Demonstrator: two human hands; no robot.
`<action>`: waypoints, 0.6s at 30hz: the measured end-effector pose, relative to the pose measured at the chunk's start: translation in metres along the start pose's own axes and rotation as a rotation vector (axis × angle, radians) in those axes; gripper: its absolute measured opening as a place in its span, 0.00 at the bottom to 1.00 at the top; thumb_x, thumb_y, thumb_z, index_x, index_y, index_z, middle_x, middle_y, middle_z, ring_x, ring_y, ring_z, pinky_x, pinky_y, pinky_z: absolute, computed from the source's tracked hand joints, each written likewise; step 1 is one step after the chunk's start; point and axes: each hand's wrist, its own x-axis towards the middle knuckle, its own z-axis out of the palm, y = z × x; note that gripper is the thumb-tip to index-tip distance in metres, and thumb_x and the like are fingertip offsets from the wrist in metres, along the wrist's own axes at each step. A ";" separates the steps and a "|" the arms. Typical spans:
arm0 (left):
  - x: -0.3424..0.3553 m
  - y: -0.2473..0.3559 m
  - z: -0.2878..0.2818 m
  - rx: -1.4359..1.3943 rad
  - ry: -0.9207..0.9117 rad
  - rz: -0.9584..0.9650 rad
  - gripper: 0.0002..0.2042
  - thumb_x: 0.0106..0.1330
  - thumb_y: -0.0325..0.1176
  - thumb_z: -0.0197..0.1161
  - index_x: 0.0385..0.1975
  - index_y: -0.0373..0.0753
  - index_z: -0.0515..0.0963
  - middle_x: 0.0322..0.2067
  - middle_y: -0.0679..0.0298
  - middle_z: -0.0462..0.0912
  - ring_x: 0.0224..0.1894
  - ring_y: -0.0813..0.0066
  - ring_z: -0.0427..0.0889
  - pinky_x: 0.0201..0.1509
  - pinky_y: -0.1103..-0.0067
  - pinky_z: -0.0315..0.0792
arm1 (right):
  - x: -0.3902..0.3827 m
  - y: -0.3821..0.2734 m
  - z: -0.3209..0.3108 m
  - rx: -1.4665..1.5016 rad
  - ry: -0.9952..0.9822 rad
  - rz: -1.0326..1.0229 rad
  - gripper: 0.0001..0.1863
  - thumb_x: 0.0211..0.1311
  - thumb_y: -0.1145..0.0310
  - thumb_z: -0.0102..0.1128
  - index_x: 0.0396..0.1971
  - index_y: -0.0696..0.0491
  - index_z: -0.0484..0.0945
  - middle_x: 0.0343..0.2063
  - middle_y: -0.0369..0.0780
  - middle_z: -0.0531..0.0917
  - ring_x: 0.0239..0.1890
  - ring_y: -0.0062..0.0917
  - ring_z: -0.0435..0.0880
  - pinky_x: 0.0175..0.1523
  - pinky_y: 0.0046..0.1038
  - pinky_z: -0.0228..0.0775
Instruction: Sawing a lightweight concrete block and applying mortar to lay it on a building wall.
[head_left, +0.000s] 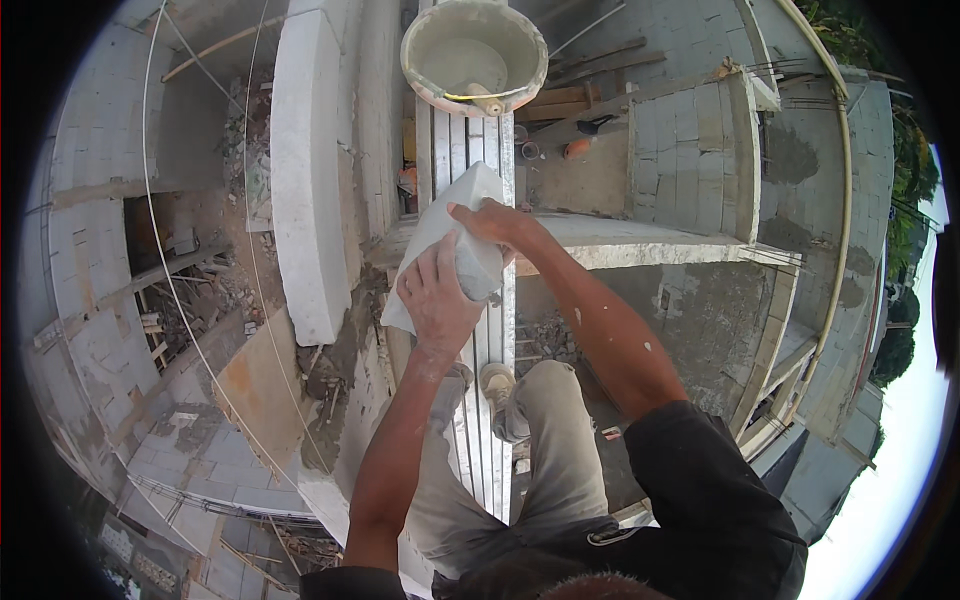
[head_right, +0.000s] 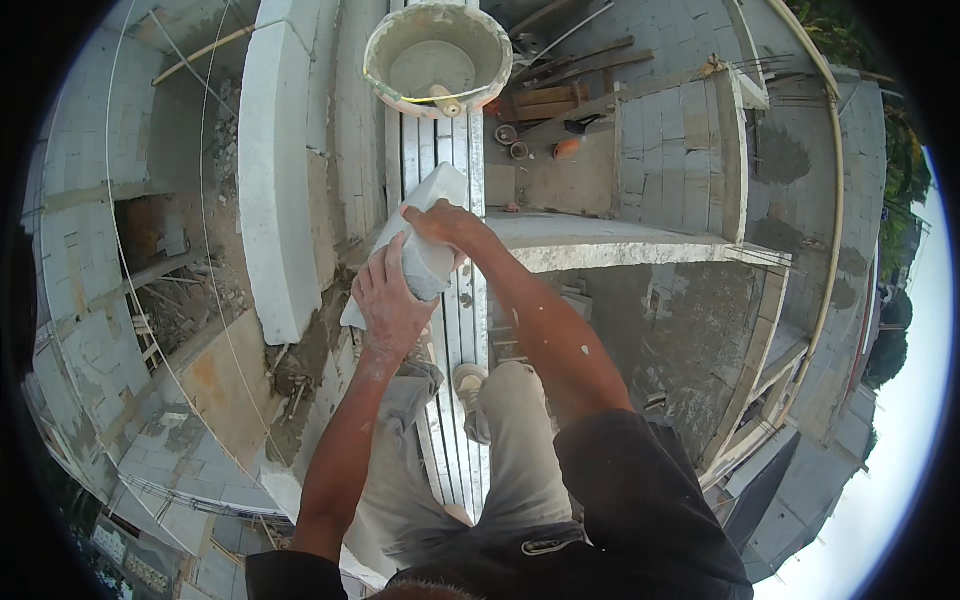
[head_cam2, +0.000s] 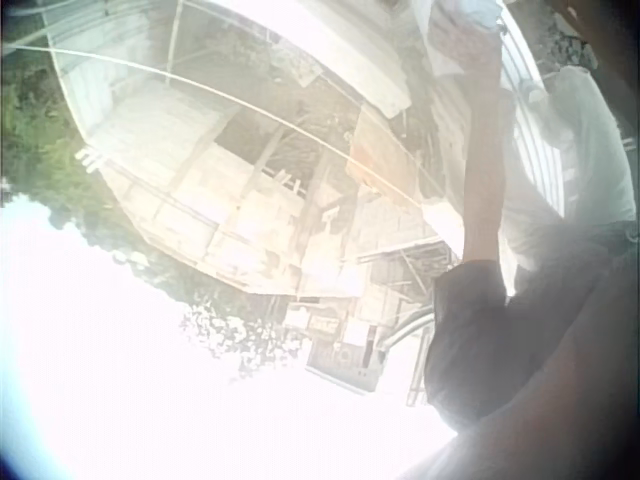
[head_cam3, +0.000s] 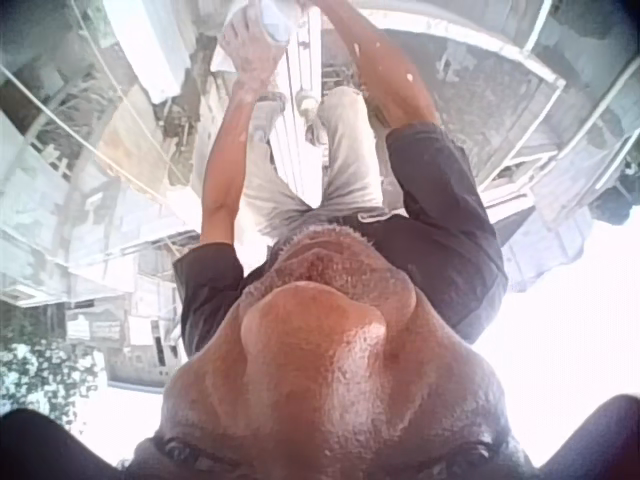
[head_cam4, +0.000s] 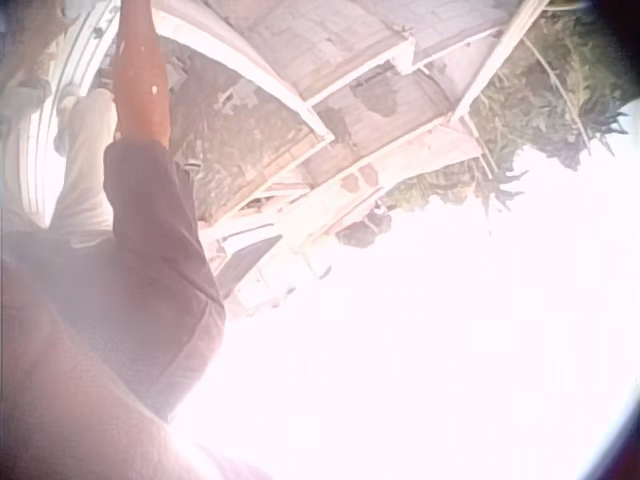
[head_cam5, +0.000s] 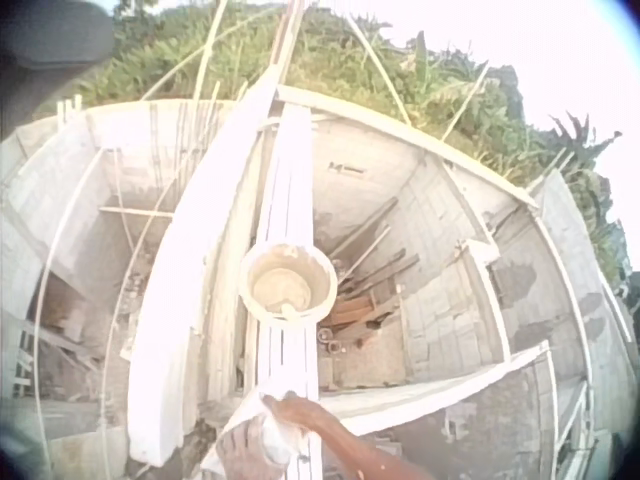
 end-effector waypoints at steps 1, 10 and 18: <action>-0.001 -0.004 -0.003 -0.010 -0.007 0.023 0.51 0.43 0.41 0.79 0.70 0.46 0.56 0.59 0.56 0.68 0.63 0.51 0.66 0.68 0.52 0.55 | -0.013 -0.001 -0.010 -0.025 -0.014 -0.019 0.49 0.65 0.33 0.45 0.65 0.69 0.62 0.51 0.60 0.79 0.48 0.44 0.86 0.26 0.32 0.83; 0.016 -0.015 -0.036 0.005 -0.145 -0.124 0.48 0.44 0.36 0.77 0.69 0.50 0.58 0.59 0.56 0.66 0.64 0.48 0.64 0.68 0.50 0.53 | 0.056 0.002 -0.112 -0.606 0.755 -0.718 0.23 0.59 0.58 0.65 0.55 0.44 0.79 0.45 0.46 0.85 0.49 0.43 0.83 0.54 0.44 0.75; 0.013 -0.014 -0.032 -0.007 -0.141 -0.091 0.49 0.43 0.39 0.78 0.70 0.51 0.59 0.59 0.57 0.66 0.64 0.48 0.64 0.67 0.45 0.51 | 0.088 -0.042 -0.162 -0.154 1.111 -0.877 0.29 0.61 0.61 0.63 0.61 0.54 0.71 0.52 0.50 0.81 0.55 0.45 0.80 0.60 0.41 0.71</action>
